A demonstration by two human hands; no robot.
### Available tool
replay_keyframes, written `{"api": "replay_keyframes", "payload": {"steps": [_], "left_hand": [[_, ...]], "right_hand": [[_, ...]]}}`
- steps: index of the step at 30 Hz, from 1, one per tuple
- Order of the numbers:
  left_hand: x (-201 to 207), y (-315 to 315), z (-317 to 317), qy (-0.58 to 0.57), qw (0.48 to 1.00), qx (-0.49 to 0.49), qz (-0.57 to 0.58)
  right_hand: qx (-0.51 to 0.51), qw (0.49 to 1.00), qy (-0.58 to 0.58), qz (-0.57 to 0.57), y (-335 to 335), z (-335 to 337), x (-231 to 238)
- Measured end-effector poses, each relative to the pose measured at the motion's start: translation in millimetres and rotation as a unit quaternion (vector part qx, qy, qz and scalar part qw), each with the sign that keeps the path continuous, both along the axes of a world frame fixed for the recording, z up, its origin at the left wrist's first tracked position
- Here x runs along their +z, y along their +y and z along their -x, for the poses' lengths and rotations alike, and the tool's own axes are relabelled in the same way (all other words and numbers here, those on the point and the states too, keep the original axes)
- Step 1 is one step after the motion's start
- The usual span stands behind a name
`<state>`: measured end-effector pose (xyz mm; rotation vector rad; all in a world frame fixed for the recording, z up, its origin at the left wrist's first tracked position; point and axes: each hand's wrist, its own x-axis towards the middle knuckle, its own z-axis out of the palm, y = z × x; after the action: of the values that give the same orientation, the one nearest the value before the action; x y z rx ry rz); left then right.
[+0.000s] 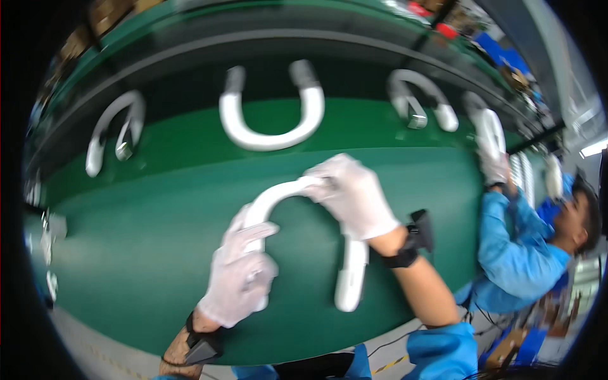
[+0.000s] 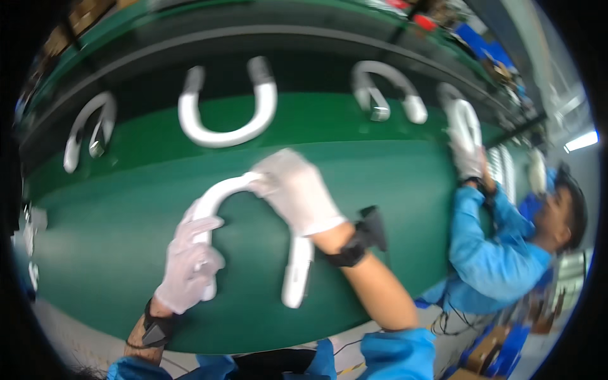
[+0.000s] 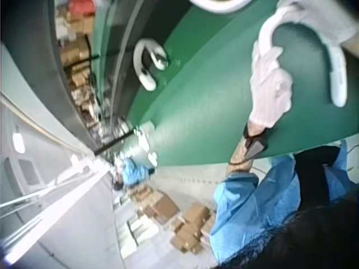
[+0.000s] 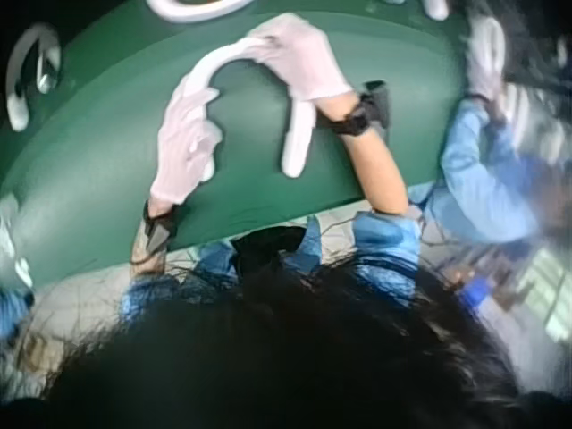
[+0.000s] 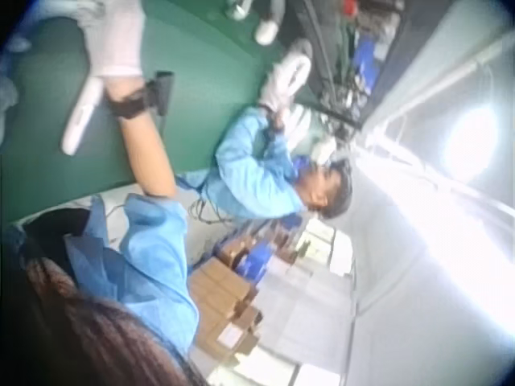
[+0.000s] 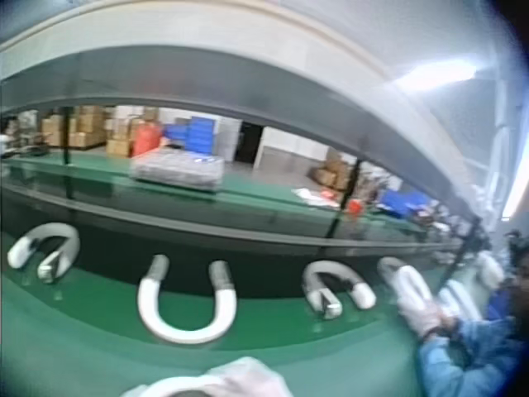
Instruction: Wiping and cleaning white U-shaped plastic electronic components on a factory assembly line.
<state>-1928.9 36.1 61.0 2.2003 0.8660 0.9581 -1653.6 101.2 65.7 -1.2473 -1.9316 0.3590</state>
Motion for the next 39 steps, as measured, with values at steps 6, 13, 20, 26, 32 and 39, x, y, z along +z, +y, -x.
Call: {"api": "replay_keyframes", "payload": {"steps": [6,13,20,26,32,39], "left_hand": [[0,-9,20,0.047,0.997,0.053,0.029],[4,-9,33,0.013,0.997,0.03,0.072],[-10,-16,34,0.016,0.997,0.071,-0.003],[3,-18,56,-0.09,0.969,0.136,0.187],[2,-12,72,-0.049,0.968,0.152,0.193],[7,-18,80,-0.065,0.961,0.159,0.218]], "right_hand": [[0.026,0.993,-0.047,0.105,8,19,22],[-0.014,0.991,-0.092,0.099,-18,14,30],[-0.036,0.986,-0.138,0.083,-58,-6,30],[0.044,0.98,-0.19,-0.028,-16,54,38],[0.127,0.98,-0.15,-0.002,17,104,29],[0.298,0.929,-0.216,-0.043,-16,175,49]]}}
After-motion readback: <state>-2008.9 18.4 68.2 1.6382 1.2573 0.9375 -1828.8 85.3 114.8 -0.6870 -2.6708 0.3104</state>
